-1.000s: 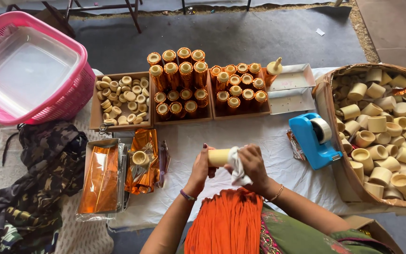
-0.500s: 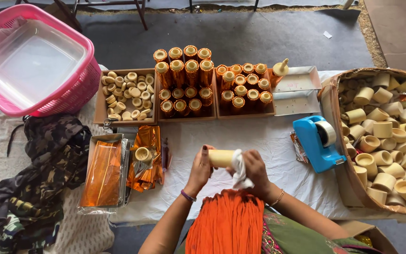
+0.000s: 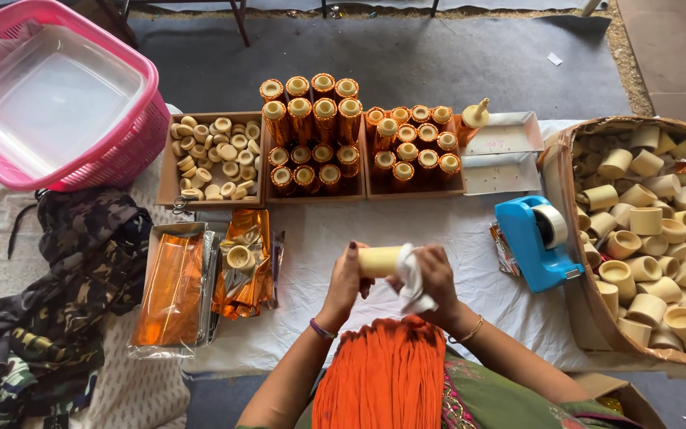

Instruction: The person wraps wooden cylindrical parts in gold foil, applies glue, and wipes them as part of a manufacturing or gift-wrapping process.

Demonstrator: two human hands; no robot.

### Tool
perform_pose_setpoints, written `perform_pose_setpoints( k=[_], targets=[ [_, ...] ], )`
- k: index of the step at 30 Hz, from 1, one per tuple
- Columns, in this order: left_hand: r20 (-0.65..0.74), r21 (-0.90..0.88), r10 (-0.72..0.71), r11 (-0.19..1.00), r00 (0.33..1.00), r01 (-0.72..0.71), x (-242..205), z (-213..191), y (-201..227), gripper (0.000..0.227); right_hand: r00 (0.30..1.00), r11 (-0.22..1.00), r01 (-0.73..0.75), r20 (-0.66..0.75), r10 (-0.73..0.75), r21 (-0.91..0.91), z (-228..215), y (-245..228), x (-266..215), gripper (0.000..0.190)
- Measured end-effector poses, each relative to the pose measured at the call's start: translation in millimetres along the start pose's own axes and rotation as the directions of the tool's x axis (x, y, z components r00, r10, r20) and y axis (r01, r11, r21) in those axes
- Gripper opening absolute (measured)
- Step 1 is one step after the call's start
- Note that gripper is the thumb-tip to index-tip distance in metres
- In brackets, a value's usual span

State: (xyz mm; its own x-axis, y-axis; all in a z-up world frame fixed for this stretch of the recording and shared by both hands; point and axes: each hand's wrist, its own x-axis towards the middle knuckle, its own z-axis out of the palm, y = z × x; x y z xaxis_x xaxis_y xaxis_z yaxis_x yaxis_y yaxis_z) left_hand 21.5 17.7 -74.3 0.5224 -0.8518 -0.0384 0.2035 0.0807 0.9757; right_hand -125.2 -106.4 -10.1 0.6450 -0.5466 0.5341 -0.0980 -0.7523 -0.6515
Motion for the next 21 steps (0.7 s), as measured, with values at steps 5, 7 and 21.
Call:
perform_pose_setpoints(
  k=[5, 7, 21],
  targets=[
    [-0.079, 0.04, 0.07, 0.997, 0.994, -0.067, -3, 15, 23, 0.042, 0.975, 0.962, 0.206, -0.046, -0.218, -0.179, -5, -15, 9, 0.032],
    [0.102, 0.482, 0.699, 0.587, 0.708, -0.65, -14, 37, 94, 0.045, 0.603, 0.36, -0.746, 0.339, 0.722, 0.561, -3, -4, 13, 0.037],
    [0.055, -0.32, -0.142, 0.935, 0.988, 0.152, 6, 9, 23, 0.047, 0.965, 0.833, -0.259, 0.087, 0.249, 0.488, -69, 21, -19, 0.026]
  ],
)
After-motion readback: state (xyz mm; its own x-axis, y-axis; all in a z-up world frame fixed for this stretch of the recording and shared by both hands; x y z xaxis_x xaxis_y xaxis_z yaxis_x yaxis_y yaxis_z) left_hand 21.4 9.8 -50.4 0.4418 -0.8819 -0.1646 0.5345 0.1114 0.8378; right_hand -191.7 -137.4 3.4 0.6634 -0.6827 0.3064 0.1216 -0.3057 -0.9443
